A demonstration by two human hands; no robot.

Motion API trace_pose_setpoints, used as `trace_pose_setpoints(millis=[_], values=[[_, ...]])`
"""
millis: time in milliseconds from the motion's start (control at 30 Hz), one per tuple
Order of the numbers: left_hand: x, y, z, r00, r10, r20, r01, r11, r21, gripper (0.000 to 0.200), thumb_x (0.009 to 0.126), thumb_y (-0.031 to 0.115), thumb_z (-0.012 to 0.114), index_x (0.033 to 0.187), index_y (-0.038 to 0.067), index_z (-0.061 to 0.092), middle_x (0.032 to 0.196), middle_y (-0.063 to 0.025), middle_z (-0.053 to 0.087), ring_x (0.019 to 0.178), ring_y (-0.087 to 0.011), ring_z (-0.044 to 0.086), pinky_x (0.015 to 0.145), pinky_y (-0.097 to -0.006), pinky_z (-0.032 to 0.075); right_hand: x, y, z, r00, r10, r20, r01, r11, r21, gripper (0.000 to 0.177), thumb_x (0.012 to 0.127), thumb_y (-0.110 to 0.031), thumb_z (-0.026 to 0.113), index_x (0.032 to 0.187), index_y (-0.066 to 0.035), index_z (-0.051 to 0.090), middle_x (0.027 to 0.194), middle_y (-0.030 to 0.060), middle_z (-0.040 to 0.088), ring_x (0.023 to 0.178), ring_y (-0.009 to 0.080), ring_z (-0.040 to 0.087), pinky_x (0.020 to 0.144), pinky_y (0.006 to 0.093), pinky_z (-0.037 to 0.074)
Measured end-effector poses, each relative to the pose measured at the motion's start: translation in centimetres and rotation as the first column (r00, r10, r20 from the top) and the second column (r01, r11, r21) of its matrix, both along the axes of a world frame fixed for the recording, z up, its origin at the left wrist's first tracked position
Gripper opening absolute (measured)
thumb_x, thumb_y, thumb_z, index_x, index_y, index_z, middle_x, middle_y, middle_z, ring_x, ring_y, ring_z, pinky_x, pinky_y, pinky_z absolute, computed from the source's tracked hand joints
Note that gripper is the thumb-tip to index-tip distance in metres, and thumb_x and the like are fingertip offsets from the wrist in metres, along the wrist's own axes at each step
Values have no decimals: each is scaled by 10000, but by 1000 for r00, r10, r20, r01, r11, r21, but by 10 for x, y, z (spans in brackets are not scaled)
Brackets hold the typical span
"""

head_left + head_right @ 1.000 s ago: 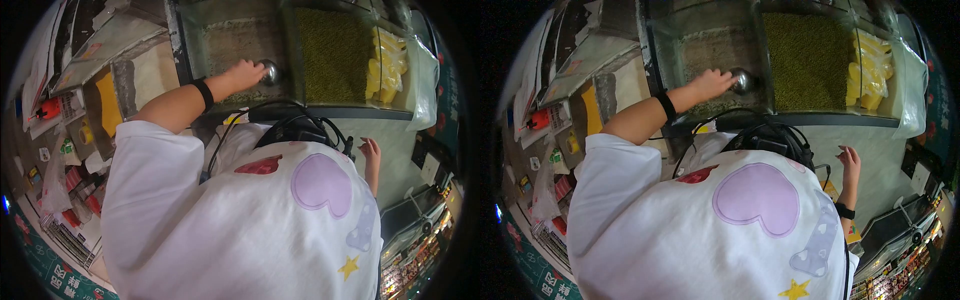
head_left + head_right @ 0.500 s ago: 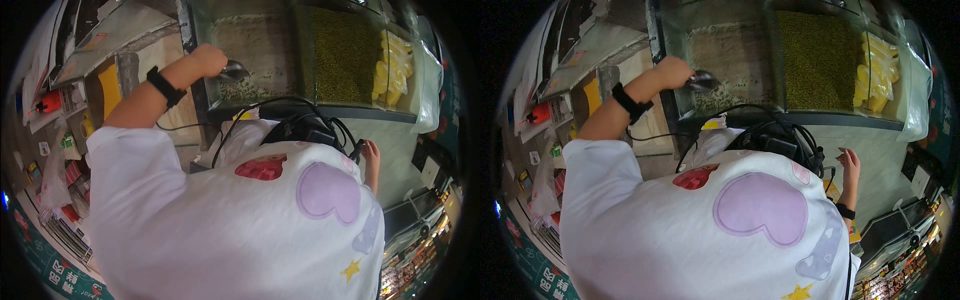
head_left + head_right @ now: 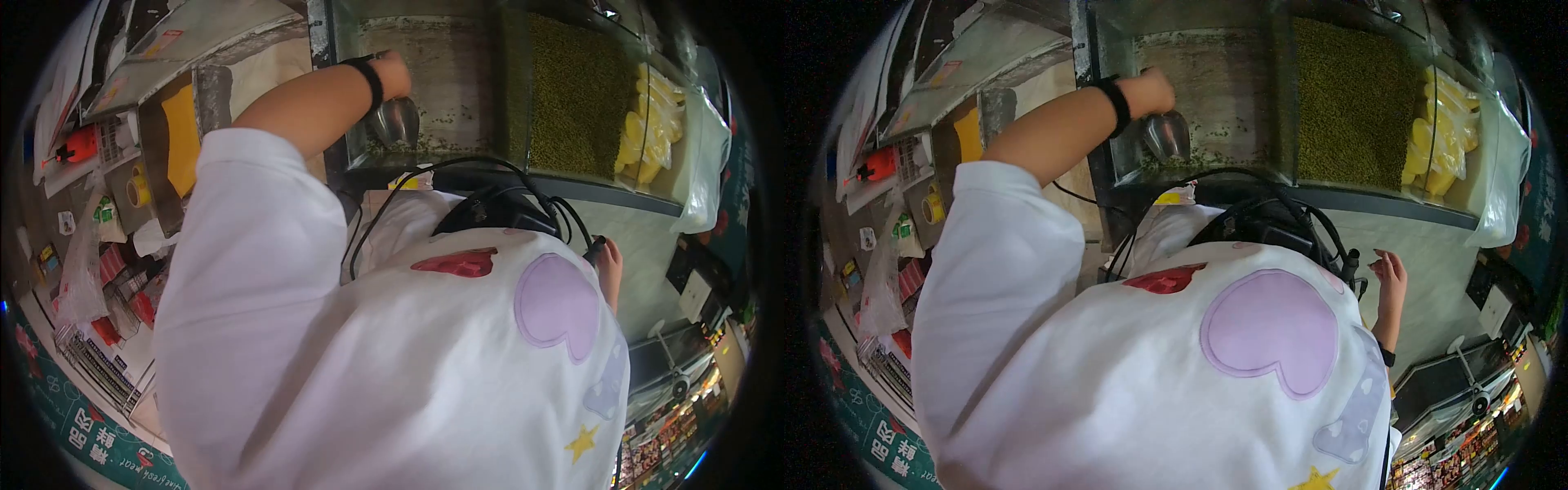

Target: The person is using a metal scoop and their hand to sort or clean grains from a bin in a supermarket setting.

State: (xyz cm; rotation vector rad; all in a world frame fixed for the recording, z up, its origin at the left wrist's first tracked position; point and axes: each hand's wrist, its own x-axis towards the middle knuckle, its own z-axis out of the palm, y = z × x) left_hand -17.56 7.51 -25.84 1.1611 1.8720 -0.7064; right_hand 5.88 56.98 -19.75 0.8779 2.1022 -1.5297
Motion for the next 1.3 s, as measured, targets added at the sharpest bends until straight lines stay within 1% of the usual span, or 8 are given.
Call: trace_pose_setpoints(millis=[67, 133, 200, 567, 900, 1167, 1267, 1300], values=[[-9, 7, -8, 998, 19, 53, -17, 999, -39, 188, 759, 117, 623, 929, 138, 699, 926, -92, 661, 871, -235, 627, 668, -385, 494, 4, 3, -1, 1000, 17, 2, -17, 1000, -4, 254, 921, -238, 485, 1004, -40, 622, 724, -8, 580, 719, 72, 562, 653, 192, 402], [-18, 12, -19, 991, 99, 90, -64, 942, -330, 447, 820, 376, 572, 1220, 180, 548, 1183, -41, 568, 1088, -247, 520, 882, -470, 390, 9, 10, -4, 999, 18, 48, -18, 1000, 2, 249, 922, -233, 484, 1005, -43, 622, 727, -9, 581, 718, 63, 556, 652, 188, 399], [-28, 11, -43, 985, 135, 103, -85, 918, -386, 515, 811, 466, 520, 1241, 183, 524, 1202, -47, 554, 1133, -249, 491, 1001, -459, 261, 13, 8, 2, 998, 7, 61, -9, 999, 31, 247, 923, -232, 484, 1004, -44, 623, 729, -9, 582, 713, 60, 551, 649, 185, 397], [-36, 11, -34, 987, 121, 107, -111, 989, -93, 379, 805, 334, 475, 1033, 95, 661, 1055, -92, 627, 1111, -270, 503, 1094, -430, 74, 29, 15, 7, 997, -37, 70, 37, 999, -1, 243, 923, -230, 493, 1016, -41, 615, 738, -7, 584, 702, 53, 539, 637, 176, 380], [-38, 5, -31, 929, 323, 179, -322, 946, -37, 422, 731, 163, 525, 1140, 105, 610, 1210, -123, 546, 1164, -291, 473, 1077, -439, 149, 1, -3, -1, 998, -22, 56, 22, 1000, 2, 242, 919, -224, 502, 1008, -33, 622, 763, -8, 575, 724, 58, 533, 663, 191, 404], [-50, -15, -51, 883, 433, 181, -467, 851, 239, 314, 698, 175, 524, 957, 65, 664, 948, -116, 636, 902, -296, 577, 809, -448, 391, -18, -5, -5, 996, 85, 35, -85, 996, 0, 237, 917, -224, 498, 1003, -45, 628, 768, -10, 581, 728, 61, 536, 676, 187, 405], [-54, -12, 6, 882, 451, 133, -462, 884, 65, 429, 734, 182, 536, 1148, 77, 580, 1134, -148, 572, 1034, -321, 532, 898, -463, 389, -31, -2, -5, 998, 42, 36, -41, 998, -48, 242, 917, -237, 493, 1001, -55, 629, 784, -9, 600, 744, 66, 557, 684, 198, 401], [-53, -19, 17, 876, 467, 121, -481, 859, 176, 398, 720, 197, 531, 1084, 51, 600, 1003, -166, 599, 939, -307, 568, 826, -460, 425, -40, -8, 5, 995, 102, 9, -102, 995, -12, 245, 917, -241, 490, 1001, -57, 629, 791, -8, 608, 751, 70, 565, 691, 206, 403]])
